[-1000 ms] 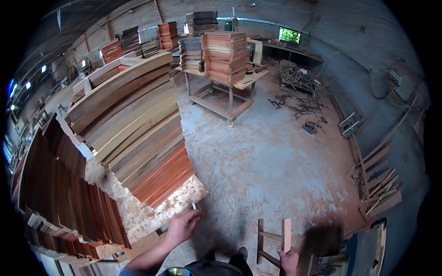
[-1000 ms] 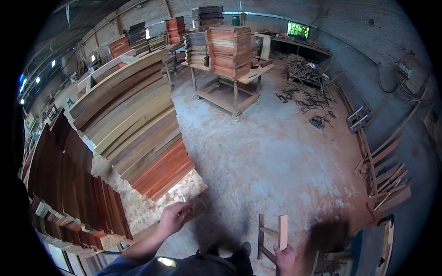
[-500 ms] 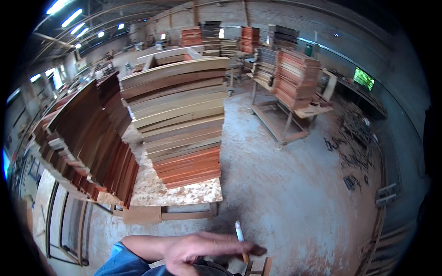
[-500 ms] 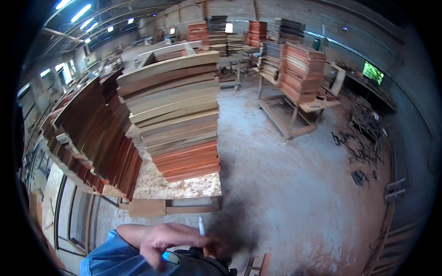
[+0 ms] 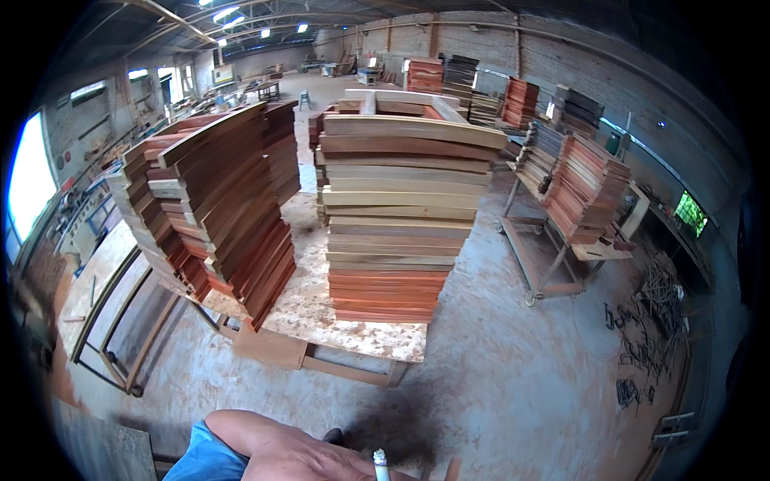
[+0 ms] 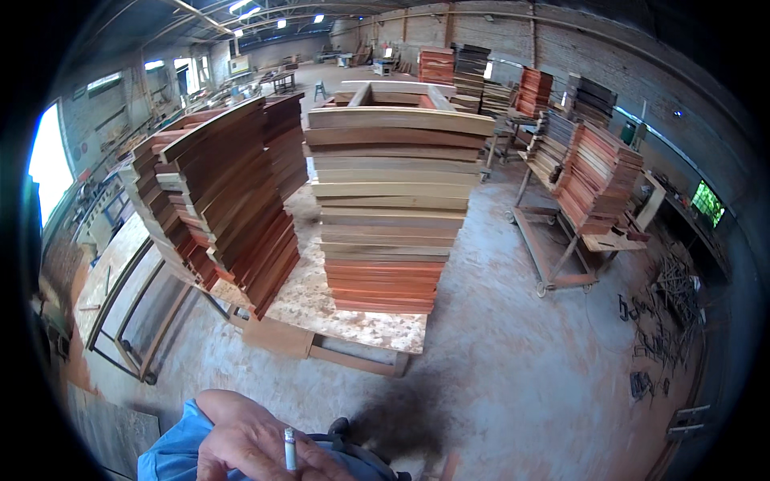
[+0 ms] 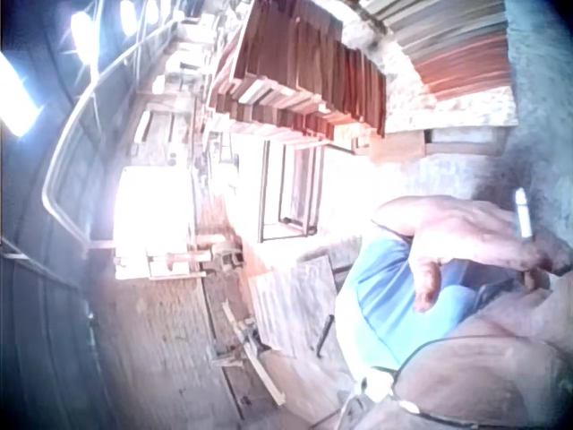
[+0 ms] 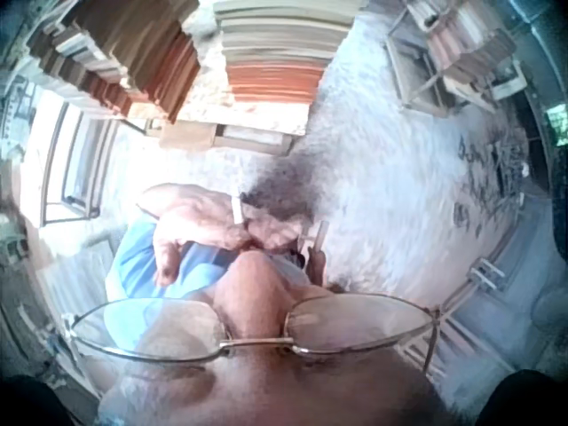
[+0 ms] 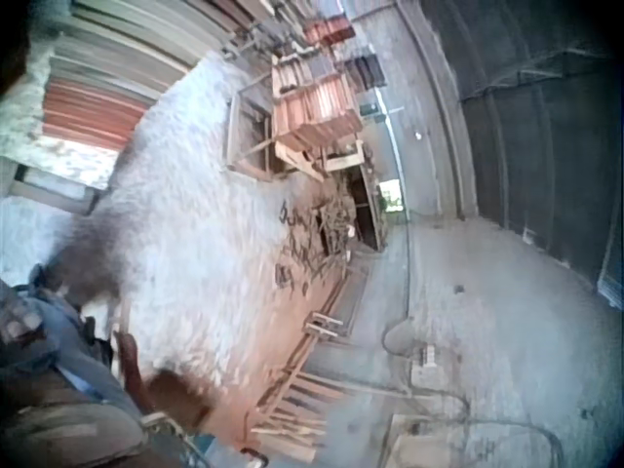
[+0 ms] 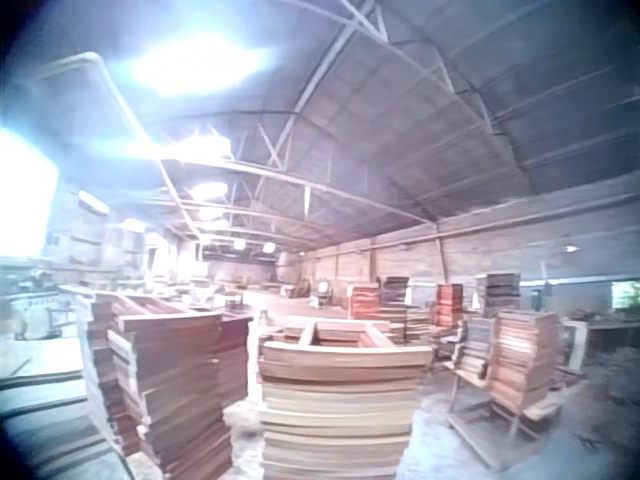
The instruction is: The person assembles wooden frames by picking up pre-drilled wooden slats and interlocking them into rectangular structures. They repeatedly lift the frames, inspect the joints, and place them onto a workbench. The person also adjusts a large metal table surface and uses a hammer to secure the wooden components.
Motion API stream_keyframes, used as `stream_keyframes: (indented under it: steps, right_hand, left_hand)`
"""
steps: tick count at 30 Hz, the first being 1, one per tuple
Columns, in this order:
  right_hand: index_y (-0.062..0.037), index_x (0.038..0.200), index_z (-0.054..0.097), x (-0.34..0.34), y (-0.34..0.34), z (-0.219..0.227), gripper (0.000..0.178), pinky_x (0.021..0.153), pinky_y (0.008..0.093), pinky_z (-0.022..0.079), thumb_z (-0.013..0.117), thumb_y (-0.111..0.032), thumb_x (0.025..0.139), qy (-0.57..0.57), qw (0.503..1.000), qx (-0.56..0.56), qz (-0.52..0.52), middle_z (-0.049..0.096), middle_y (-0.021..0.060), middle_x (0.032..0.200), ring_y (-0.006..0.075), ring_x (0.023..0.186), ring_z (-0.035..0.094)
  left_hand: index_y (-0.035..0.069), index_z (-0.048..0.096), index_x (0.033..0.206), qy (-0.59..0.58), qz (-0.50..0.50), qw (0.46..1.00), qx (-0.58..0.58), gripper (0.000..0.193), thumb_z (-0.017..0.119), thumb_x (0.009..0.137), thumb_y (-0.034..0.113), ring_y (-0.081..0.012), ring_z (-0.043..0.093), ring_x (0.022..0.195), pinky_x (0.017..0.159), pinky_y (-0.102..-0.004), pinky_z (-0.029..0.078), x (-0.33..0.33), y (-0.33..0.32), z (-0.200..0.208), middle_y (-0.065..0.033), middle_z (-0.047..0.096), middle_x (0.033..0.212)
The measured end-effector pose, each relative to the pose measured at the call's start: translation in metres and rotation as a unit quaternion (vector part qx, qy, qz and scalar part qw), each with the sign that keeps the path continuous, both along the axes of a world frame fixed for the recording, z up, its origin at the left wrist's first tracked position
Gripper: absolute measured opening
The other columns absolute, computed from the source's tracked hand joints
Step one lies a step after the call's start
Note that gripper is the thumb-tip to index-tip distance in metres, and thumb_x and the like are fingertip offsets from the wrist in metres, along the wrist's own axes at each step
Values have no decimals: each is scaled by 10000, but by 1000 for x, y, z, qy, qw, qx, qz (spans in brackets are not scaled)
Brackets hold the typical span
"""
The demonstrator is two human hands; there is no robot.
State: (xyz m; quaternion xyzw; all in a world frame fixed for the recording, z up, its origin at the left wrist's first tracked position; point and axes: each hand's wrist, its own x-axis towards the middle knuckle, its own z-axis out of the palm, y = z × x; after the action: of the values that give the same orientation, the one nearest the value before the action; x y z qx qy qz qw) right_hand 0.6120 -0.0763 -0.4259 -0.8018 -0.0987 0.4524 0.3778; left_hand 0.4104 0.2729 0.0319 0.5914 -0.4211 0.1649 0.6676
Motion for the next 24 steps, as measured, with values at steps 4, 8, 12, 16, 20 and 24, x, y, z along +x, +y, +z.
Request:
stream_keyframes:
  steps: [4, 8, 12, 16, 20, 24]
  right_hand:
    - [7, 957, 638, 19, 13, -45, 386, 691, 357, 448, 608, -374, 898, -18, 997, 27, 68, 590, 58, 778, 192, 745, 533]
    - [27, 963, 633, 10, 36, -37, 413, 718, 373, 458, 602, -380, 896, 10, 995, 68, 67, 617, 93, 805, 227, 755, 549]
    - [27, 975, 633, 5, 45, -73, 389, 737, 376, 460, 605, -351, 890, -33, 997, -16, 72, 616, 118, 807, 245, 766, 546]
    - [28, 937, 630, -10, 42, -56, 433, 718, 398, 472, 622, -397, 857, -95, 990, -43, 97, 623, 149, 800, 285, 762, 572]
    - [30, 898, 627, -28, 81, -15, 479, 699, 419, 484, 639, -443, 823, -152, 979, -72, 119, 631, 180, 793, 325, 758, 598]
    - [32, 860, 624, -45, 79, 17, 526, 680, 441, 496, 657, -489, 790, -186, 975, -102, 60, 638, 211, 786, 364, 754, 625]
  left_hand:
    - [41, 148, 1502, -22, 60, 998, 20, 945, 631, 845, 518, -435, 210, 1398, 1087, -584, 202, -25, 5, 9, -288, 201, 1505]
    - [48, 163, 1501, -13, 98, 995, 26, 934, 626, 846, 527, -461, 235, 1380, 1065, -597, 241, -56, 15, 4, -310, 207, 1492]
    - [45, 174, 1498, -53, 106, 993, 13, 914, 616, 857, 522, -498, 290, 1339, 997, -621, 324, -66, 32, 10, -331, 240, 1470]
    - [26, 329, 1435, -112, 194, 971, -81, 811, 630, 856, 507, -419, 508, 1192, 865, -538, 483, -71, 52, -13, -305, 445, 1342]
    - [99, 212, 1484, 127, 450, 861, -200, 774, 464, 916, 562, -431, 659, 866, 797, -529, 544, -122, 54, -58, -307, 627, 1009]
    - [80, 246, 1466, 246, 423, 843, -224, 788, 544, 892, 529, -370, 674, 810, 704, -425, 572, -107, 121, -136, -254, 649, 965]
